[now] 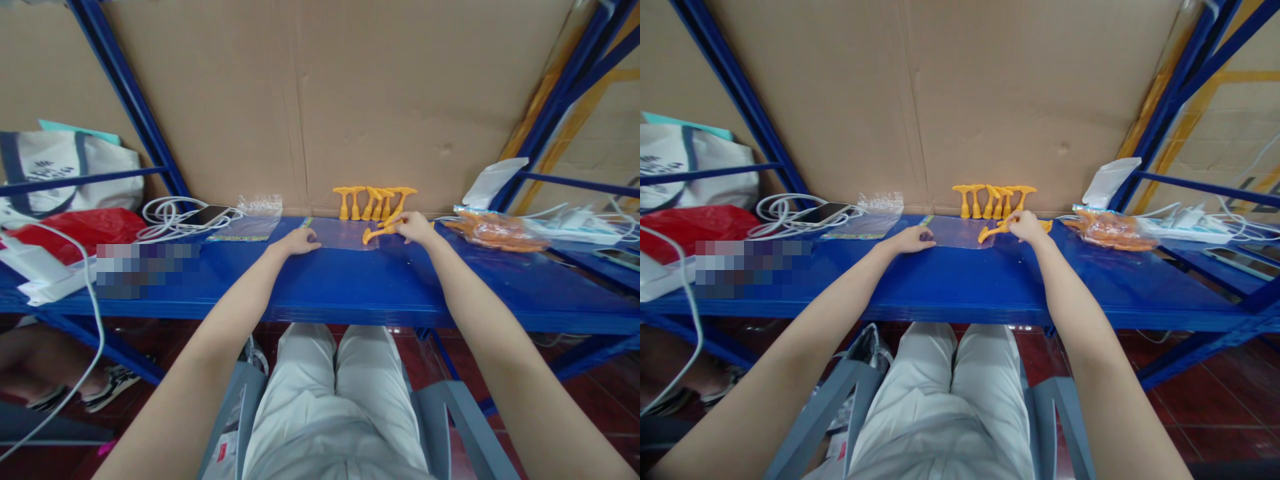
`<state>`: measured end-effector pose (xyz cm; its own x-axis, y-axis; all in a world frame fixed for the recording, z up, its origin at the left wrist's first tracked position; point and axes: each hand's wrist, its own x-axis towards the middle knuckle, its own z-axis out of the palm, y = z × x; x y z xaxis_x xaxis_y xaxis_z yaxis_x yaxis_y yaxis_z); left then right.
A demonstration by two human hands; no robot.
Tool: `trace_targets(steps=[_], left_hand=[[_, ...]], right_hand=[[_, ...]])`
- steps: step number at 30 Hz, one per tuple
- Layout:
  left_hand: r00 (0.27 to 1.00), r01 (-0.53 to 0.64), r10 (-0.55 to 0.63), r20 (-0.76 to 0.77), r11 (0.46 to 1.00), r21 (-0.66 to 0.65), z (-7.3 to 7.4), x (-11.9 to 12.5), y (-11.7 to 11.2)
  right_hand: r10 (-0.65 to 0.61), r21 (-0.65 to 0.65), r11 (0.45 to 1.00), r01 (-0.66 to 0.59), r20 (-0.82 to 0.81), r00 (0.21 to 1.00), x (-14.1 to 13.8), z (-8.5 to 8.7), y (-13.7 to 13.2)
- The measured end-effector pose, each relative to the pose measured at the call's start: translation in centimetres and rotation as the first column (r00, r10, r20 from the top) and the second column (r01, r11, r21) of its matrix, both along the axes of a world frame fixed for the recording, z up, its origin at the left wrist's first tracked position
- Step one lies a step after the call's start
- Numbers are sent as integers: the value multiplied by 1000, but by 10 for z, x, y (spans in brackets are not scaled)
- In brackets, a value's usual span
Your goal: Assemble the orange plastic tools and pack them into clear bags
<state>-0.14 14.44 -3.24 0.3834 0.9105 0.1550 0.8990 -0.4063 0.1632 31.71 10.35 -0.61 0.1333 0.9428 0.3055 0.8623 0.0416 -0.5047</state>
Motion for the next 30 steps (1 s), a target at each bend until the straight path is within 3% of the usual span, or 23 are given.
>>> trace_targets(steps=[6,12,16,20,25,30], left_hand=[[981,-191,190,-36,980,-46,-1,-1,1],[991,-105,108,79,994,-40,-3,1,4],[965,-150,149,214,989,-13,-4,3,7],[900,-193,206,384,979,-72,-5,5,10],[789,-109,198,582,977,-186,-4,7,8],[706,-44,212,675,965,-257,-4,8,7]], right_hand=[[274,-28,960,-280,-137,952,-9,-14,10],[414,15,906,-422,-225,882,-14,-24,18],[451,21,882,-471,-328,830,-18,-25,18],[460,-1,873,-488,-332,823,-18,-24,18],[528,-28,822,-569,-339,779,-18,-28,19],[552,-10,831,-557,-122,825,-24,-25,13]])
